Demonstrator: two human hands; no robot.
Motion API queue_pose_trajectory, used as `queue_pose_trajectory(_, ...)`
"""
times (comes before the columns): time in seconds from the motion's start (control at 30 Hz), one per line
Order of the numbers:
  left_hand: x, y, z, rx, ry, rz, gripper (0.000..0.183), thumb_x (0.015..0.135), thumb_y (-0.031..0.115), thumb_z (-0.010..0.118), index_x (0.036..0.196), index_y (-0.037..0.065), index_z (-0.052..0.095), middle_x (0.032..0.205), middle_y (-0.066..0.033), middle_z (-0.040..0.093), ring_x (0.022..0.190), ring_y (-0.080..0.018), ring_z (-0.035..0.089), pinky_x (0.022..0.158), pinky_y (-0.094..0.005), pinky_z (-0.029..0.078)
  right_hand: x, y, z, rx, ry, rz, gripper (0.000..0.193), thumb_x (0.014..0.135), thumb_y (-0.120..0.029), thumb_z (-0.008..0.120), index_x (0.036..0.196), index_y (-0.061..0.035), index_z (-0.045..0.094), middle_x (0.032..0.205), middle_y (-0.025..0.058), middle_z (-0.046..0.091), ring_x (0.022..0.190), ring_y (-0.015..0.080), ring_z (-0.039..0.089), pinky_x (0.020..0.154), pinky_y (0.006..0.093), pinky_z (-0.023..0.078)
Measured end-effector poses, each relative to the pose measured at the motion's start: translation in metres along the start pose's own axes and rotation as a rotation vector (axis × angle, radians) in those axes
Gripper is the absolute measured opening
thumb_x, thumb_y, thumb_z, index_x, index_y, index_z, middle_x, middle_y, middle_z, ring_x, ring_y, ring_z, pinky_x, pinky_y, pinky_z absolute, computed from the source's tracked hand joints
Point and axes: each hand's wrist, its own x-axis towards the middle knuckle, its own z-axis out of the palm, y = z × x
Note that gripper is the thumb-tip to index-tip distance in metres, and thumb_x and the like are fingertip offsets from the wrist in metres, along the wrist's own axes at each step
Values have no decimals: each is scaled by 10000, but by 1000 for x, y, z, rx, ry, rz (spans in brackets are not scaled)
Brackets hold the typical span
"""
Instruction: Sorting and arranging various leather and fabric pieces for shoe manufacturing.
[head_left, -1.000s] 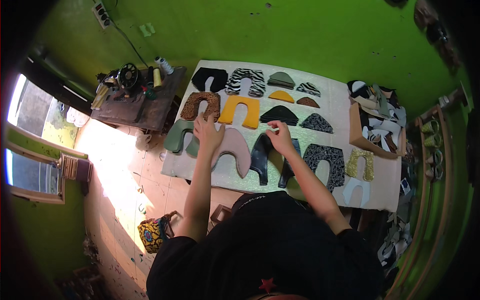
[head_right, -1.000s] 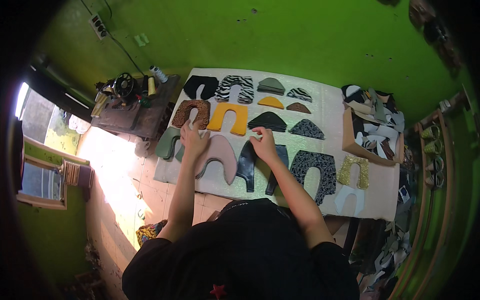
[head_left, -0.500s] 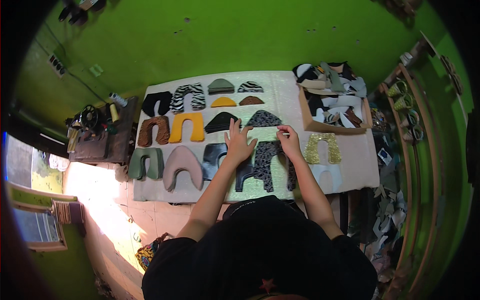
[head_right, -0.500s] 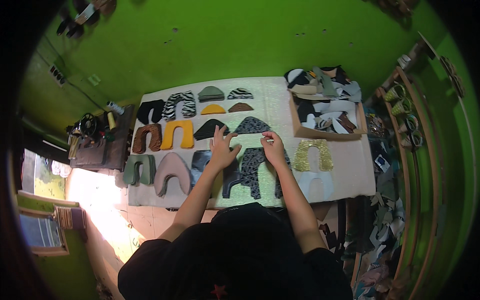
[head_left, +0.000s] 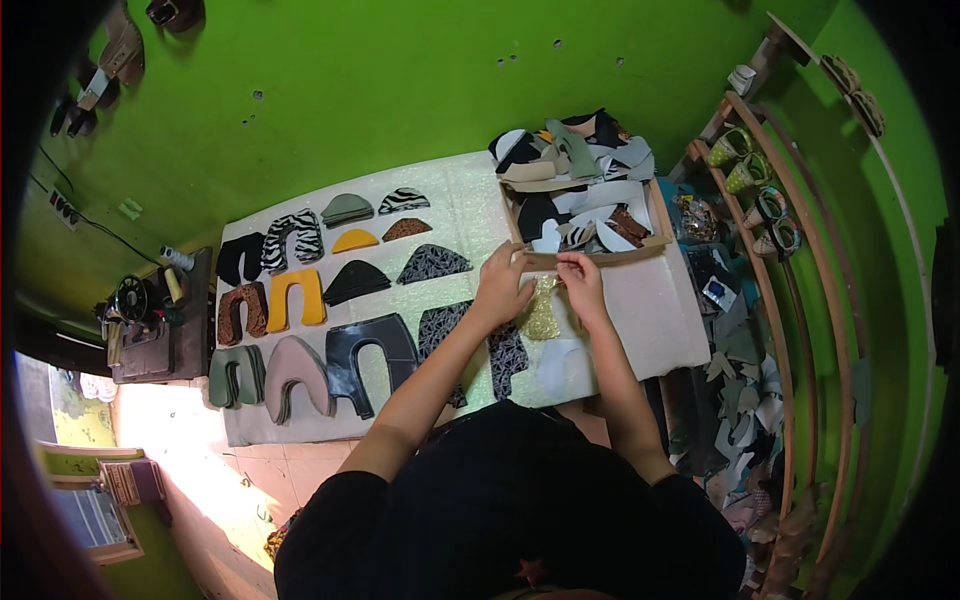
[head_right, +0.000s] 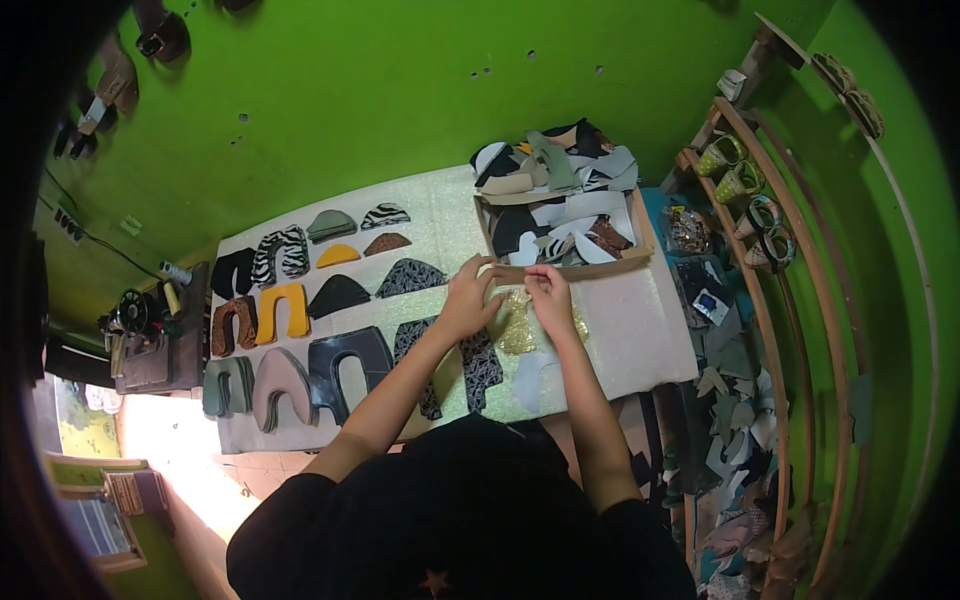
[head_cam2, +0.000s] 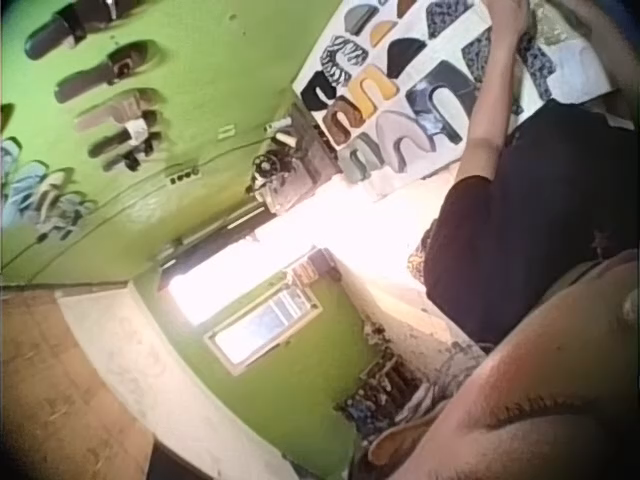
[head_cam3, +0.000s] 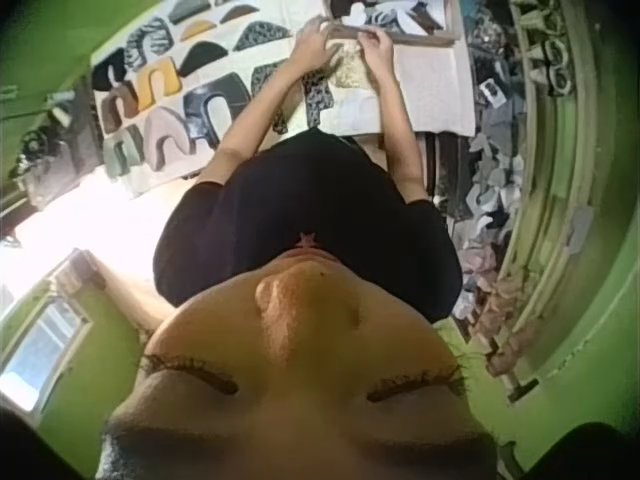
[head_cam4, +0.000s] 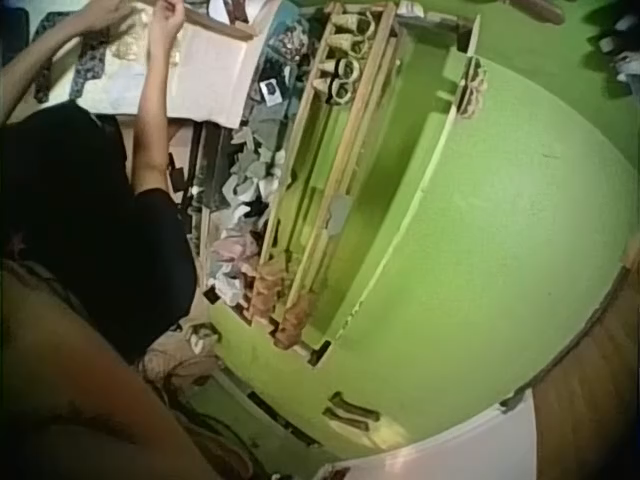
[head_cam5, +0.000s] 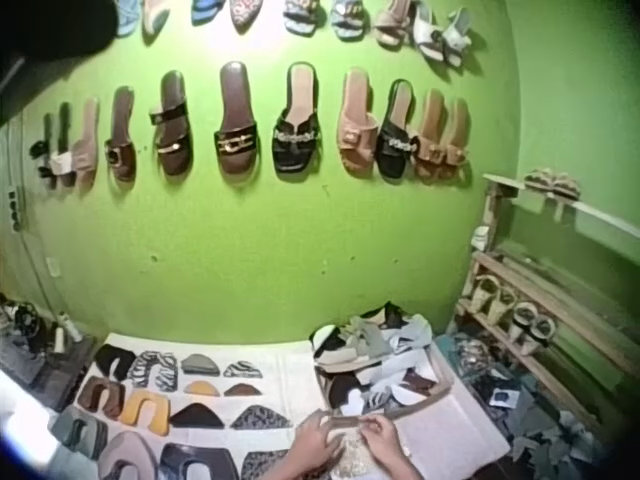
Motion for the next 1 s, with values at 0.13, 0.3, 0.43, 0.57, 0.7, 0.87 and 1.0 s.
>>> queue_pose_trajectory(0.13, 25, 4, 20, 71, -59, 40, 336, 737, 195, 581, 1041, 61, 531, 1150, -155, 487, 1142, -348, 406, 945, -456, 323, 22, -6, -21, 67, 0, -19, 162, 819, -42, 538, 977, -10, 549, 854, 20, 548, 687, 63, 510, 622, 191, 417)
queue_pose_trajectory(0.3, 43, 0, 39, 31, -259, -32, 288, 749, 196, 567, 1003, 61, 556, 982, -128, 584, 986, -305, 522, 925, -437, 339, 53, -17, -41, 59, -28, 1, 170, 818, -58, 537, 982, -14, 543, 870, 19, 543, 675, 68, 527, 580, 191, 422)
queue_pose_trajectory(0.43, 42, -4, 44, 99, -182, 81, 309, 711, 193, 586, 991, 66, 563, 941, -116, 592, 917, -280, 542, 870, -401, 355, 101, -11, -69, -64, 45, -34, 170, 821, -80, 547, 986, -40, 557, 795, 0, 565, 647, 61, 526, 515, 183, 408)
queue_pose_trajectory(0.57, 38, -1, 42, 120, -152, 45, 338, 691, 186, 590, 1005, 67, 554, 929, -121, 592, 913, -272, 545, 867, -369, 362, 163, -6, -83, -209, 78, -65, 163, 820, -108, 525, 942, -22, 588, 781, 41, 585, 660, 112, 552, 549, 230, 425)
queue_pose_trajectory(0.7, 50, 10, 51, 68, -164, 71, 326, 691, 183, 584, 996, 71, 553, 908, -123, 592, 902, -274, 547, 851, -367, 365, 231, 24, -128, -511, 219, -159, 203, 808, -152, 513, 869, 14, 613, 826, 161, 625, 758, 269, 607, 668, 344, 461)
queue_pose_trajectory(0.87, 42, 5, 42, 103, -167, 2, 325, 690, 180, 580, 999, 81, 551, 907, -113, 590, 888, -270, 543, 843, -363, 362, 237, -10, -78, -854, 156, -46, 339, 757, -304, 590, 841, 23, 617, 858, 204, 616, 813, 330, 596, 724, 377, 461)
queue_pose_trajectory(1.0, 43, 7, 41, 92, -146, -4, 322, 691, 178, 579, 999, 87, 552, 903, -109, 589, 884, -267, 544, 842, -361, 361, 234, -24, -60, -1175, 159, 45, 425, 671, -392, 672, 878, -23, 633, 919, 185, 618, 855, 326, 594, 751, 406, 470)
